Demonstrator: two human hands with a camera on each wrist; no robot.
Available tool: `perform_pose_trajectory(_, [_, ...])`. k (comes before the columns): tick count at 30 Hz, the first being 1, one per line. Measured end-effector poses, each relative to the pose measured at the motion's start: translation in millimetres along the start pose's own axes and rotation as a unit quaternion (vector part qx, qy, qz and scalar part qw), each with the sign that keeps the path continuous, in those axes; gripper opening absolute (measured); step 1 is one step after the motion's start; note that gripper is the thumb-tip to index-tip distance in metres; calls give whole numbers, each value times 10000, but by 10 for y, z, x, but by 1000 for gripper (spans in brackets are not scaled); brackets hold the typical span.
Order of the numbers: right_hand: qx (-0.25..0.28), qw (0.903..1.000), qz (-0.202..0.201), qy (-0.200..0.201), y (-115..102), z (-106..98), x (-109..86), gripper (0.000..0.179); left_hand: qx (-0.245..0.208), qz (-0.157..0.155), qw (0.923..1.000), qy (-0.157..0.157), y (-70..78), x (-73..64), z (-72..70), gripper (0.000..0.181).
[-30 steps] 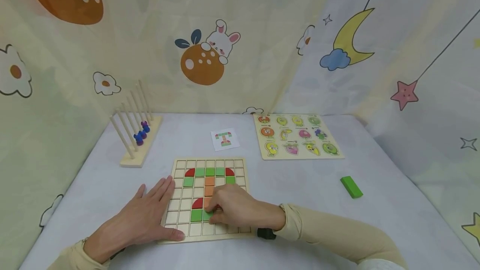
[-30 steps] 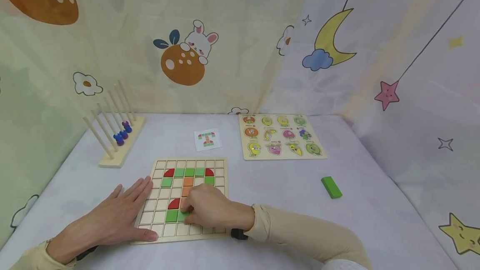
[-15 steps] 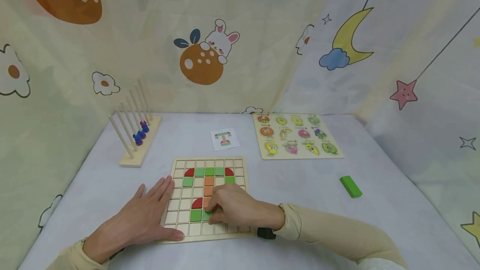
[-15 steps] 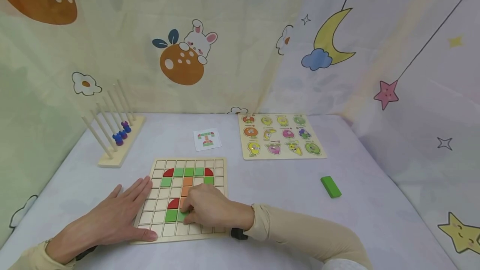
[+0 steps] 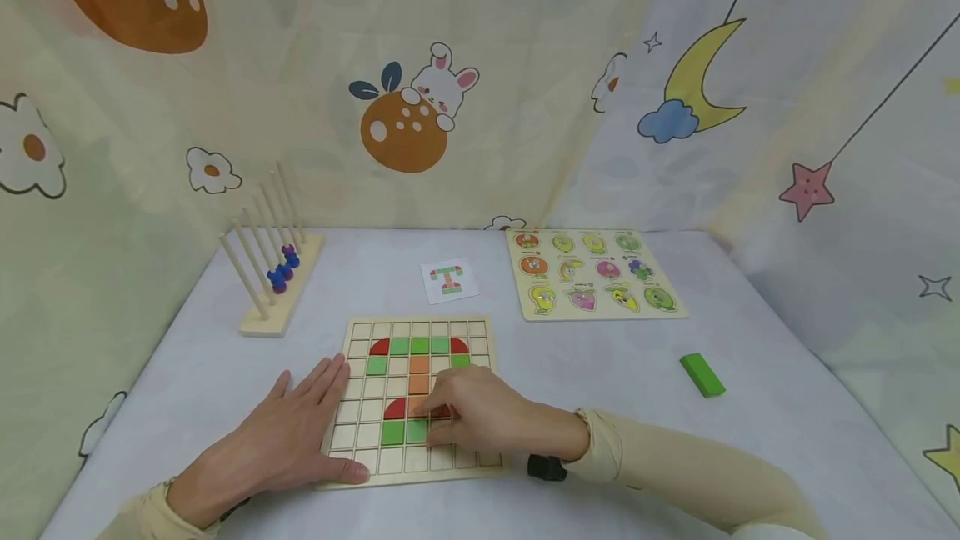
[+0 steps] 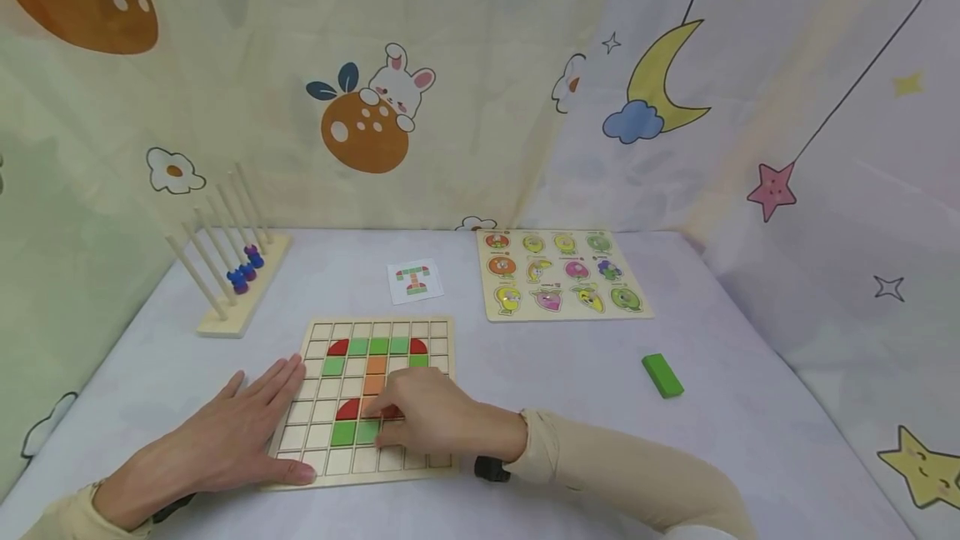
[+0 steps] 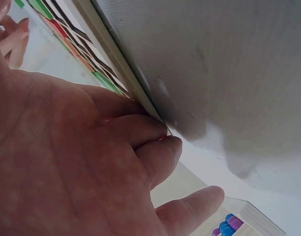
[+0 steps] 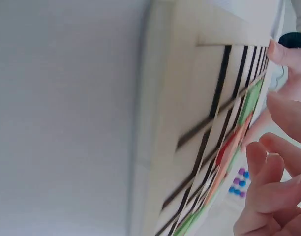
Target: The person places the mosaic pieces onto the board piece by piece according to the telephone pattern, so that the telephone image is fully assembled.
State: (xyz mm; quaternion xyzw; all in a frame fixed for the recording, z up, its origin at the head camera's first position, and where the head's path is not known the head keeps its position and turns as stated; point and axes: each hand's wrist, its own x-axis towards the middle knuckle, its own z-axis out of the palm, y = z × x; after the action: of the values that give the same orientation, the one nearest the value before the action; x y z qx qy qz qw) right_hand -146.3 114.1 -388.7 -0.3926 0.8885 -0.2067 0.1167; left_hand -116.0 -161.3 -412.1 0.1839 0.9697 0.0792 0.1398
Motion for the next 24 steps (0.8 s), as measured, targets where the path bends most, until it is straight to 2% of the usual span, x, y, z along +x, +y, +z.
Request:
perform_pose_trajectory(5, [310, 9986, 282, 311, 173, -119, -238, 32, -15, -1, 10000, 30, 2, -4, 7, 144])
perform_pose_trajectory(9, [597, 9935, 800, 547, 346, -213, -515, 34, 2, 16, 10000, 56, 2, -11, 5, 144])
perform_pose_trajectory(15, [532, 9819, 1579, 899, 605, -310, -998, 40, 41, -52, 10000, 5, 11, 2, -1, 145])
perform_pose_trajectory(19, [436, 9742, 2027, 894, 708, -349, -1258, 44, 66, -78, 9999, -8, 18, -5, 2, 145])
perform_pose_trajectory(24, [282, 9689, 2348, 725, 796, -407, -1521, 49, 81, -101, 9999, -25, 26, 0, -2, 145])
